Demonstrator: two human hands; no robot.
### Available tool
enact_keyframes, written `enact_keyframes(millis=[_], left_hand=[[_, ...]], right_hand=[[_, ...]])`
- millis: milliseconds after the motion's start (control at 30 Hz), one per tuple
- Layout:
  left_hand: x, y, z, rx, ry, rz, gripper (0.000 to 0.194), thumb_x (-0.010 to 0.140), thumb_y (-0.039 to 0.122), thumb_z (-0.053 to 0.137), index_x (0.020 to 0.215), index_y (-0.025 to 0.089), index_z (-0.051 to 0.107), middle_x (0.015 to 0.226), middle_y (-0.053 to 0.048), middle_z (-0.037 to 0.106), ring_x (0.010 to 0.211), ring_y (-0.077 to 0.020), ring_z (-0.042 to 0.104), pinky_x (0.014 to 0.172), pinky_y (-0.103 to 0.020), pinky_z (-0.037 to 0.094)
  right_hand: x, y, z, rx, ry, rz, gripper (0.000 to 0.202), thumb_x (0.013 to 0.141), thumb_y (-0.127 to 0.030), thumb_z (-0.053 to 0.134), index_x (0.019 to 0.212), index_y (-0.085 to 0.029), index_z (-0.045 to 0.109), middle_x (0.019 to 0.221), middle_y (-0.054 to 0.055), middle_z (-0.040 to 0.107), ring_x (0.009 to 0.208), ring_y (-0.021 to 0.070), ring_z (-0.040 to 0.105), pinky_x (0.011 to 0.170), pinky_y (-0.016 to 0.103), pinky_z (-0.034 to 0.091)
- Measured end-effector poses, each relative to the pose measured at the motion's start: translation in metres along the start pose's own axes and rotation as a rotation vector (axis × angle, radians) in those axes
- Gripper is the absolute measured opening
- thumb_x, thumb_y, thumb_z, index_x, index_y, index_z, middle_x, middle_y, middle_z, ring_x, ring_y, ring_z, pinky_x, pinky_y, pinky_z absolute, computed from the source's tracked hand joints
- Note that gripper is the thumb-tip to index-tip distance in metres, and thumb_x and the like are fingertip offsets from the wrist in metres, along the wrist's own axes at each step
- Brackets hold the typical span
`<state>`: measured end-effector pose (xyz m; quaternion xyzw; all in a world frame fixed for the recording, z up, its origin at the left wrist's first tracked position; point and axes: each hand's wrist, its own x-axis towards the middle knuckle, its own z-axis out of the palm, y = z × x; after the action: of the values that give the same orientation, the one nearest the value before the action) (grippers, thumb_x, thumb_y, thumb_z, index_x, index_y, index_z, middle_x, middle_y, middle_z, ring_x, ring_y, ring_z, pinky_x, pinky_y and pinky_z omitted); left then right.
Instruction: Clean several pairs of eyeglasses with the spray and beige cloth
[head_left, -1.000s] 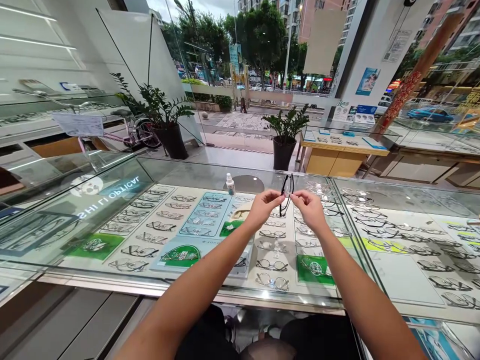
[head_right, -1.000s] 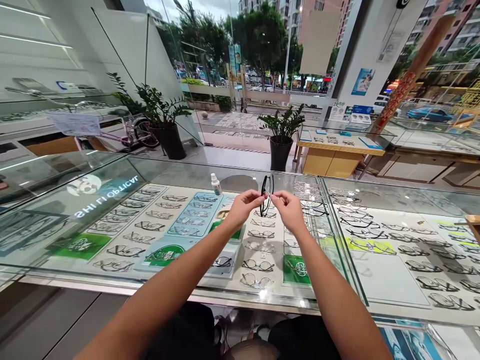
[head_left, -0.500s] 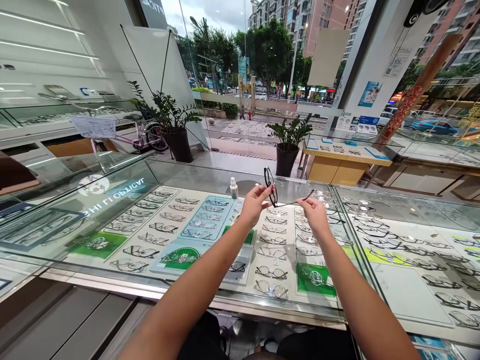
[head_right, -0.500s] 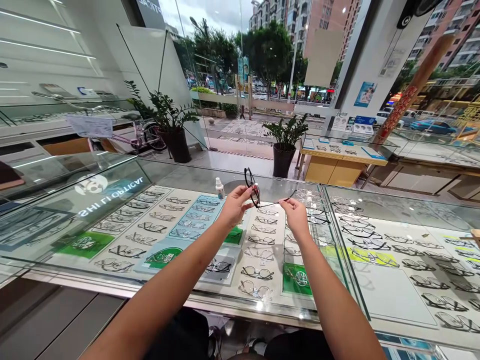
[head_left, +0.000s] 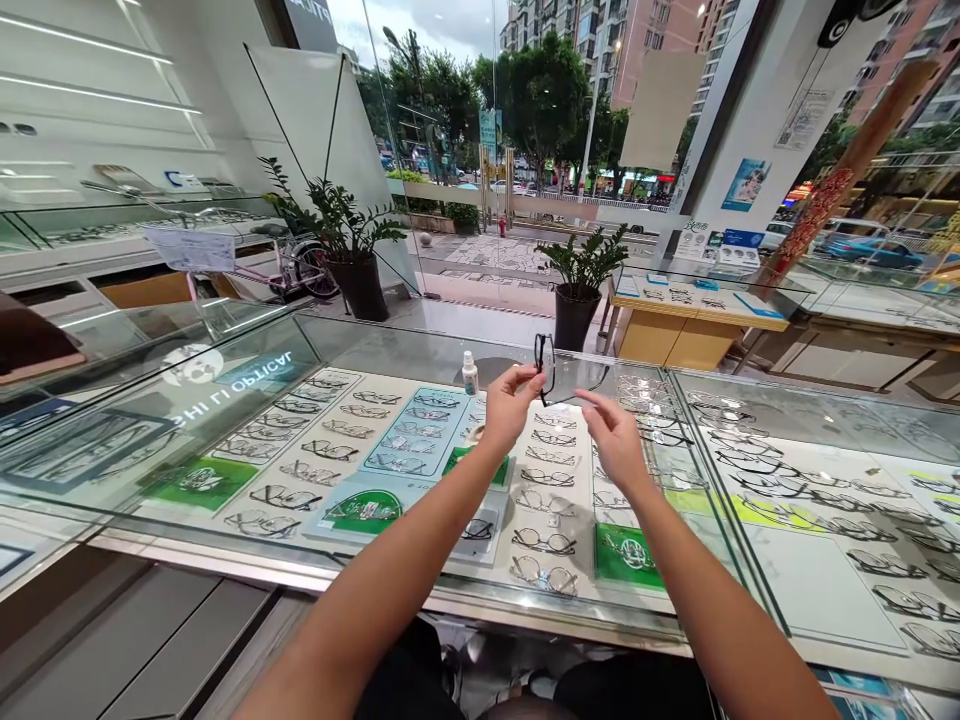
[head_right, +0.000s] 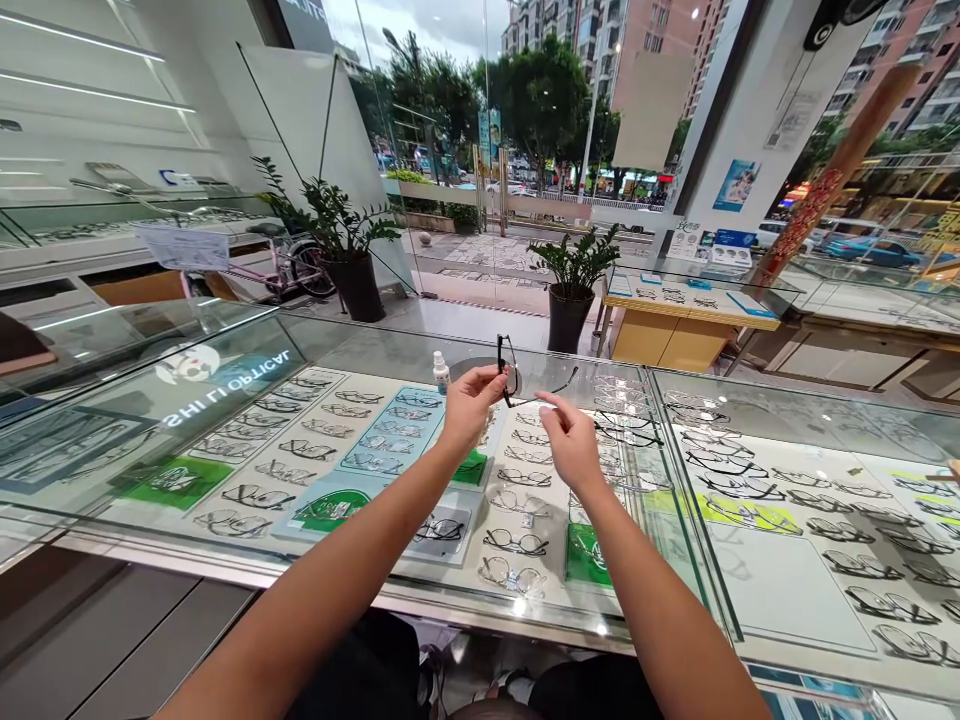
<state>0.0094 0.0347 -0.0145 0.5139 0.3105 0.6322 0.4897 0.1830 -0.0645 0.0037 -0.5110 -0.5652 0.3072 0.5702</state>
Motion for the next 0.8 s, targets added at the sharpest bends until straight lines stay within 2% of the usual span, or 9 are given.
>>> enact_keyframes(millis=[67,133,333,500,667,800], left_hand=[[-0.004,0.001,0.003,0.047,-0.01,0.053,0.037,0.077,0.052,0.092,0.093,0.021,0.08,0.118,-0.011,0.078,0.118,-0.0274,0.071,0.097,-0.042,0.06],[-0.008,0.003,0.007,0.081,-0.029,0.094,0.033,0.077,0.05,0.092,0.09,0.022,0.08,0.117,-0.011,0.077,0.119,-0.0276,0.07,0.095,-0.04,0.06],[-0.019,0.01,0.015,0.134,-0.089,0.161,0.032,0.082,0.053,0.087,0.09,0.023,0.079,0.118,-0.011,0.075,0.112,-0.0258,0.072,0.074,-0.031,0.059],[-0.021,0.013,0.016,0.16,-0.109,0.151,0.03,0.084,0.052,0.084,0.092,0.023,0.078,0.119,-0.011,0.074,0.113,-0.026,0.071,0.077,-0.032,0.06],[-0.024,0.013,0.017,0.197,-0.143,0.128,0.027,0.086,0.051,0.083,0.092,0.025,0.079,0.116,-0.01,0.075,0.116,-0.0273,0.07,0.081,-0.033,0.059],[-0.026,0.013,0.017,0.234,-0.197,0.097,0.028,0.085,0.052,0.083,0.091,0.025,0.08,0.113,-0.01,0.076,0.116,-0.0286,0.069,0.081,-0.034,0.057]], right_hand=[[-0.006,-0.003,0.006,-0.02,-0.097,-0.054,0.053,0.1,-0.047,0.059,0.142,-0.017,0.072,0.067,-0.005,0.04,0.062,0.0152,0.034,0.061,0.031,0.028],[-0.008,-0.003,0.01,-0.063,-0.159,-0.082,0.056,0.102,-0.042,0.056,0.151,-0.017,0.066,0.068,-0.006,0.037,0.063,0.015,0.034,0.063,0.031,0.029],[-0.007,0.004,0.011,-0.115,-0.179,-0.094,0.064,0.102,-0.036,0.054,0.162,-0.014,0.055,0.069,-0.007,0.037,0.063,0.0148,0.037,0.065,0.032,0.031],[-0.006,0.003,0.01,-0.095,-0.111,-0.088,0.07,0.101,-0.04,0.057,0.167,-0.016,0.047,0.07,-0.008,0.038,0.064,0.0151,0.038,0.066,0.031,0.033],[0.001,0.003,0.0,-0.036,0.034,-0.076,0.082,0.099,-0.046,0.06,0.171,-0.015,0.037,0.074,-0.007,0.038,0.066,0.0154,0.039,0.066,0.031,0.037],[0.007,0.001,-0.013,-0.024,0.138,-0.123,0.078,0.099,-0.046,0.061,0.168,-0.015,0.042,0.074,-0.007,0.036,0.066,0.0158,0.037,0.066,0.032,0.035]])
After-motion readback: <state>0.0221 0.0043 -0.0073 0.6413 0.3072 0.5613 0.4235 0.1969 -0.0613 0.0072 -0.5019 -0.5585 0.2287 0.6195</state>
